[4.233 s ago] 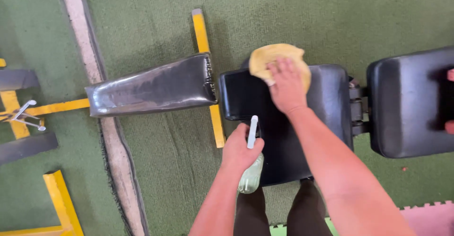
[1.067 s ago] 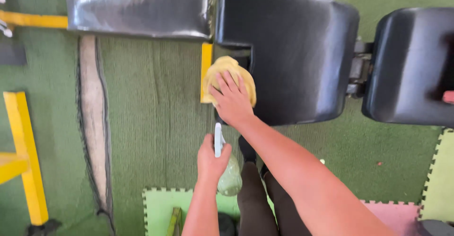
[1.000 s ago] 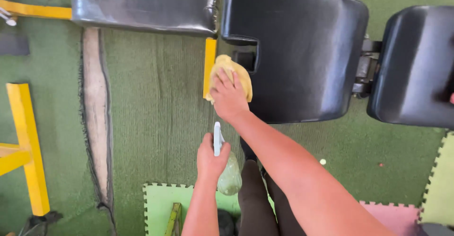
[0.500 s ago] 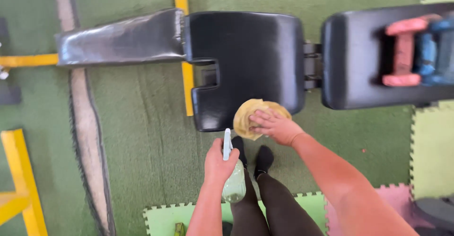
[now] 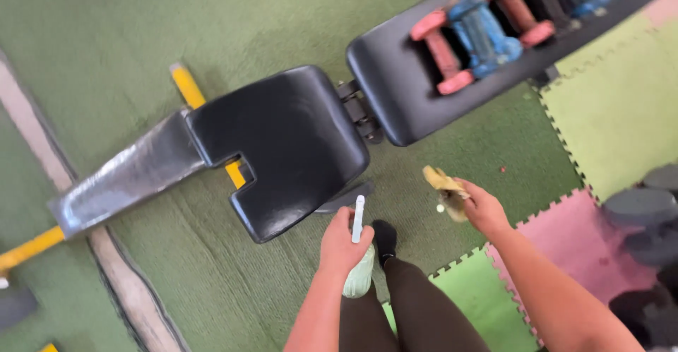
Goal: Spraying and wiping down dumbbells and gym benches in a gym setting.
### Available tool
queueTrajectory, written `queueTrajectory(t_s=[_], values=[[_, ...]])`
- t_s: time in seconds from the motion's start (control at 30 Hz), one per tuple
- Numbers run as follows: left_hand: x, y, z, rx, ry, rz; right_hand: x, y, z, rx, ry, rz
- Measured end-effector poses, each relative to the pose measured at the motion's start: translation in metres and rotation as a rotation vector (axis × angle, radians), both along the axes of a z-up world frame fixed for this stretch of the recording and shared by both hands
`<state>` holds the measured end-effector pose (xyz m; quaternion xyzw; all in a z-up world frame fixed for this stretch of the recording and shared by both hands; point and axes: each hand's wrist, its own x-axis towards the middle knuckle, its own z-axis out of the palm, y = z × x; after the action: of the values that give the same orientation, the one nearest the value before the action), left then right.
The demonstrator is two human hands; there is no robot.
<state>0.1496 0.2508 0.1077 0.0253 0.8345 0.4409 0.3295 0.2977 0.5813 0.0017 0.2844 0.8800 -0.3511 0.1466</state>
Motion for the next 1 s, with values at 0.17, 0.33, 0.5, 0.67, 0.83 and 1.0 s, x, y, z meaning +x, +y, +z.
queueTrajectory(t_s=[0.17, 0.33, 0.5, 0.67, 0.83, 1.0], values=[[0.004, 0.037, 0.052, -0.034, 0.047, -0.208, 0.089, 0.014, 0.027, -0.129, 0.151, -0.539], [0.002, 0.087, 0.089, -0.036, 0.090, -0.401, 0.143, 0.041, 0.053, -0.138, 0.298, -0.722], [0.000, 0.156, 0.119, -0.001, 0.101, -0.471, 0.155, 0.098, 0.106, -0.257, 0.398, -0.830], [0.009, 0.246, 0.121, 0.110, 0.341, -0.538, 0.158, 0.184, 0.144, -0.304, 0.456, -0.829], [0.019, 0.345, 0.126, 0.114, 0.270, -0.576, 0.150, 0.270, 0.199, -0.269, 0.393, -0.778], [0.023, 0.434, 0.111, 0.361, 0.517, -0.526, 0.137, 0.359, 0.222, 0.198, 0.325, -0.616]])
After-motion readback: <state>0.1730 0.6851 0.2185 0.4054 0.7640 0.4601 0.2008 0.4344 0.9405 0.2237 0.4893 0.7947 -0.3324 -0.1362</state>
